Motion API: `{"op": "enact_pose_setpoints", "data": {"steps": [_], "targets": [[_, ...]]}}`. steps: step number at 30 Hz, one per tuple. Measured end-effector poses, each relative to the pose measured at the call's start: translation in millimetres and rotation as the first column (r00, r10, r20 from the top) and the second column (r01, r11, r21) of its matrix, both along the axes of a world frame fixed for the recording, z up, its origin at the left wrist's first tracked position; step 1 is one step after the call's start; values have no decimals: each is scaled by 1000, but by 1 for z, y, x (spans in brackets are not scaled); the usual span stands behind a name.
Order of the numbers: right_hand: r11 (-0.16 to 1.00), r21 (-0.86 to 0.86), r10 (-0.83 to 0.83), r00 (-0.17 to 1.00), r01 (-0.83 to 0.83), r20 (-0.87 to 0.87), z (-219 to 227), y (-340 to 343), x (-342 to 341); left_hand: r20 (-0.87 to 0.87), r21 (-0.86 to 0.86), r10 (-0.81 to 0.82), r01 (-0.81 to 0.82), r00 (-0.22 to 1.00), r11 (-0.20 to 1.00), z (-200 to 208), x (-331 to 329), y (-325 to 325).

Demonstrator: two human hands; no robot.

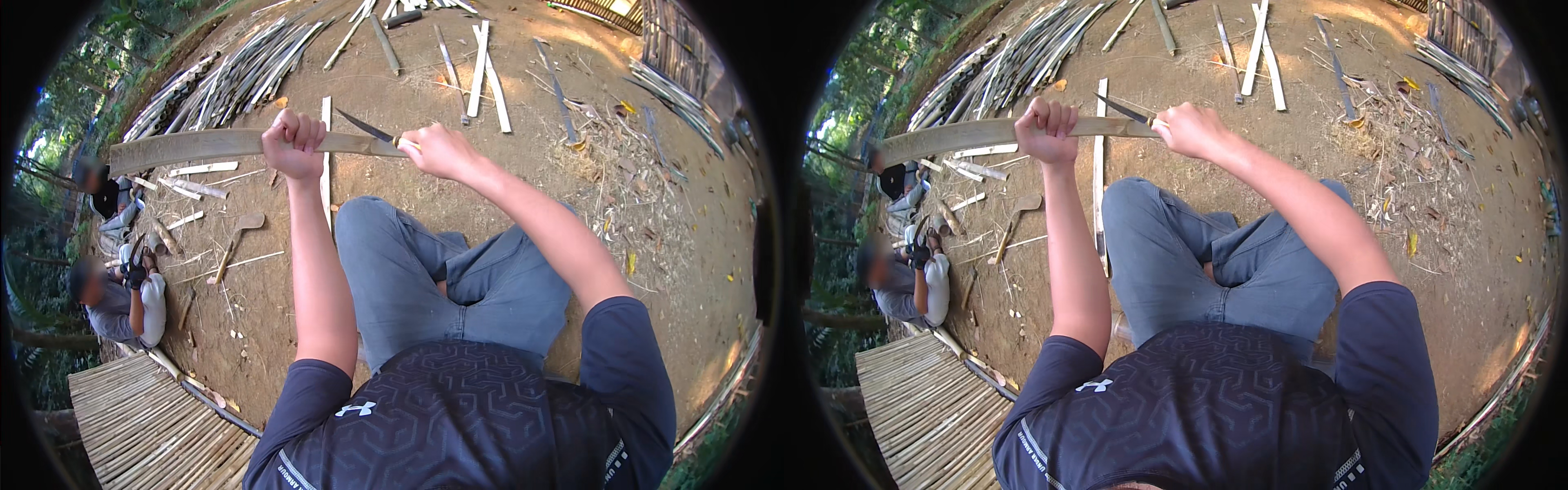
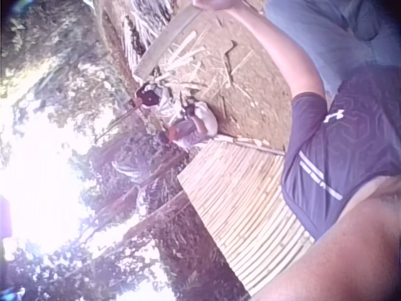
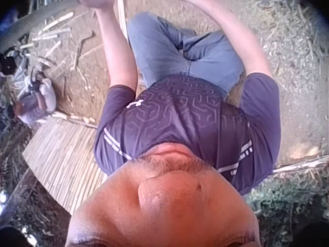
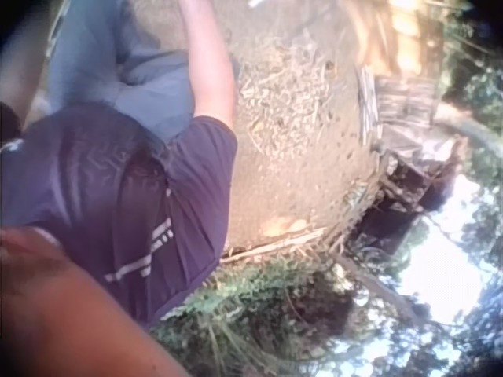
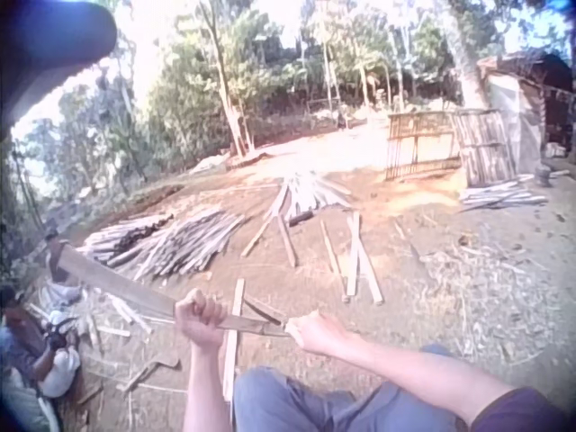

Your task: The person shaves a long bamboo strip with a knife, smoothing the surface and edges while sitting on the ground.

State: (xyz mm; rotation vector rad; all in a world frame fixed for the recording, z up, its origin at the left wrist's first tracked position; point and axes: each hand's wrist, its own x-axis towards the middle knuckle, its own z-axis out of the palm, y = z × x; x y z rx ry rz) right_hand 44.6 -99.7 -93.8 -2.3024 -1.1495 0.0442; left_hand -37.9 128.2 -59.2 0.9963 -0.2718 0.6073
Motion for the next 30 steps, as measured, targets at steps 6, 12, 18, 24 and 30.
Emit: {"op": "enact_pose_setpoints", "data": {"steps": [6, 12, 18, 24, 30], "targets": [[996, -84, -29, 996, 36, 79, 8, -9, -9, 1, 32, 43, -43, 999, 999, 11, 7, -7], [993, -47, -105, 993, 107, 47, -4, -13, -7, 5, 22, 5, -5, 1000, 1000, 14, 14, -10], [977, -190, -88, 995, 94, 35, -5, -10, 7, 20, 41, -56, 55, 998, 998, 10, 16, -9], [988, -116, -120, 982, 104, -147, 2, -17, -5, 38, 80, -115, 111, 993, 991, 14, 13, -12], [978, -176, -132, 988, 117, -79, -14, -38, 17, 42, 120, -166, 160, 985, 980, 19, 23, -9]]}}
